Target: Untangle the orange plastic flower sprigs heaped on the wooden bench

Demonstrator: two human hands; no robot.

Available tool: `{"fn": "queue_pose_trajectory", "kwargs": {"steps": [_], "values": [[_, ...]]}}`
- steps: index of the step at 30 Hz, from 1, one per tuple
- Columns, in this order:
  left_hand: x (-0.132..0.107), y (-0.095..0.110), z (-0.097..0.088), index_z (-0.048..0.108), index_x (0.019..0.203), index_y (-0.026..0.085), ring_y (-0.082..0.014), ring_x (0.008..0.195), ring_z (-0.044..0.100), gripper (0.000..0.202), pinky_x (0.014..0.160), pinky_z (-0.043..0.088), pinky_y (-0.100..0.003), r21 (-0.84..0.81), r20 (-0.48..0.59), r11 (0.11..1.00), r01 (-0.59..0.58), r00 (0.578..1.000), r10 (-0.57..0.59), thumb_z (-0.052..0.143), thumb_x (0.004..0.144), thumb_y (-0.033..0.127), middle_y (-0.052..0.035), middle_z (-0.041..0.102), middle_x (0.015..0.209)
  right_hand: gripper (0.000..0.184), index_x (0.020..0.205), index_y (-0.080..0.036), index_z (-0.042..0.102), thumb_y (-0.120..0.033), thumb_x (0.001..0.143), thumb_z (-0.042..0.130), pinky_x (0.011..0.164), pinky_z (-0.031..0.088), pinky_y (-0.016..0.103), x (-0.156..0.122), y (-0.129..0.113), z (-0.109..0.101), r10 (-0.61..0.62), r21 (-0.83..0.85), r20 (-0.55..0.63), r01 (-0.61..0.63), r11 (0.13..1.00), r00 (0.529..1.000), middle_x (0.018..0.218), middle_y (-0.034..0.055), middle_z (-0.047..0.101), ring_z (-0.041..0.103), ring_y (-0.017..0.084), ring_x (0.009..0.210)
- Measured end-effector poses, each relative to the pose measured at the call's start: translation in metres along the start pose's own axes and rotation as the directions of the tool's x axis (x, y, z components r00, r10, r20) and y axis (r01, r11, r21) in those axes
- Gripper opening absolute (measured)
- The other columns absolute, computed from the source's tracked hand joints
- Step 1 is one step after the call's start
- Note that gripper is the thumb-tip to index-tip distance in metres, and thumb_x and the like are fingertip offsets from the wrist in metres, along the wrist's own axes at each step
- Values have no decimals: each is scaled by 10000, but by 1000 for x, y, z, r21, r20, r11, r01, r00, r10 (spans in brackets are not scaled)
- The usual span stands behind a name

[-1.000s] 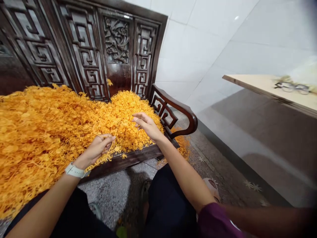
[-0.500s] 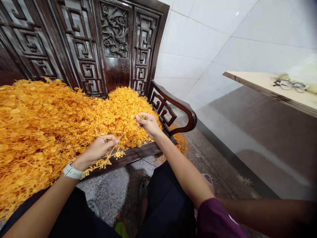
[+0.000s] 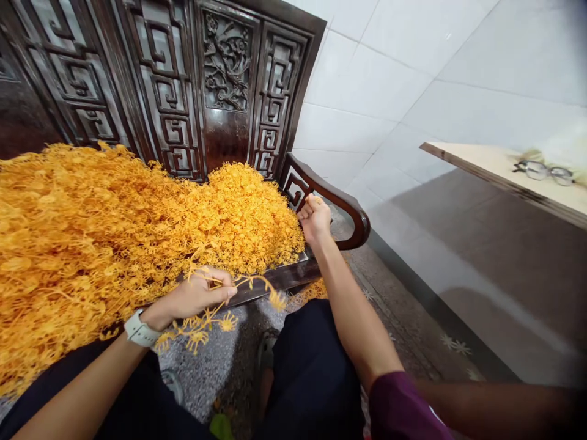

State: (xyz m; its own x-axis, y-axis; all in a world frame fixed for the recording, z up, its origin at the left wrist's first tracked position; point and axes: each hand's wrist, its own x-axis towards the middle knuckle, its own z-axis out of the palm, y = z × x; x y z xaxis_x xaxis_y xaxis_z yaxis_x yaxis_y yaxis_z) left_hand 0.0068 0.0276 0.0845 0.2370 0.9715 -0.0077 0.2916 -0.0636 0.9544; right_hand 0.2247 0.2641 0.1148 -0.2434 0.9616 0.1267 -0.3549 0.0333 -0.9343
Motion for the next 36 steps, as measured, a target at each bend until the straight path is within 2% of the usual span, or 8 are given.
{"fn": "queue_pose_trajectory", "kwargs": {"steps": [5,9,10,12,16,19,27,36], "values": [[9,-15,-5,553,647,195,-109,518,321,369,523,268,-256,-155,-203,975,162,960,-192,674,873,460,38,420,577,168,921,-199,738,-350,866,788,565,400,245,-40,-39,3,227,-399,611,48,916,758,732,-9,635,493,103,605],[12,-23,-13,502,655,200,-106,527,307,380,508,237,-245,-213,-300,954,213,915,-271,688,858,463,48,381,580,150,1033,-198,791,-293,964,697,867,550,305,-86,-78,38,402,-372,867,154,916,-294,1011,97,778,713,171,917],[12,-24,-13,498,651,199,-107,530,316,386,510,240,-244,-213,-303,954,211,914,-270,690,855,465,45,389,580,139,977,-198,800,-316,910,771,843,559,298,-89,-81,45,342,-347,845,66,936,-411,960,102,783,725,178,883],[11,-25,-14,501,649,199,-105,522,313,391,506,235,-241,-219,-304,953,208,914,-269,701,841,474,49,388,569,291,873,-219,791,-432,726,924,699,554,292,-84,-73,55,245,-283,937,-131,950,-251,816,77,760,699,176,733],[13,-27,-13,544,684,199,-102,501,284,378,492,206,-239,-253,-293,936,246,902,-317,721,814,507,63,365,545,515,970,-252,698,-715,758,770,533,427,280,-46,-31,56,217,-66,715,-244,967,665,782,9,667,503,123,587],[15,-27,-11,519,663,202,-100,500,278,400,490,205,-236,-252,-276,932,260,904,-327,725,805,514,65,358,537,482,1064,-235,661,-663,847,706,566,399,272,-37,-7,51,218,-64,229,-209,976,949,909,26,657,475,122,641],[16,-24,0,533,668,196,-102,514,285,413,498,214,-232,-185,-228,951,246,931,-285,735,824,521,57,380,552,394,1002,-201,727,-585,912,716,839,438,323,-64,11,53,85,-480,690,366,798,719,986,51,700,607,191,901],[14,-22,13,524,666,199,-95,501,258,547,481,196,-239,-247,-101,938,242,956,-274,718,824,686,60,339,556,523,665,-178,640,-653,881,682,623,381,290,-53,25,50,141,-334,515,47,941,846,602,-8,544,492,131,588]]}}
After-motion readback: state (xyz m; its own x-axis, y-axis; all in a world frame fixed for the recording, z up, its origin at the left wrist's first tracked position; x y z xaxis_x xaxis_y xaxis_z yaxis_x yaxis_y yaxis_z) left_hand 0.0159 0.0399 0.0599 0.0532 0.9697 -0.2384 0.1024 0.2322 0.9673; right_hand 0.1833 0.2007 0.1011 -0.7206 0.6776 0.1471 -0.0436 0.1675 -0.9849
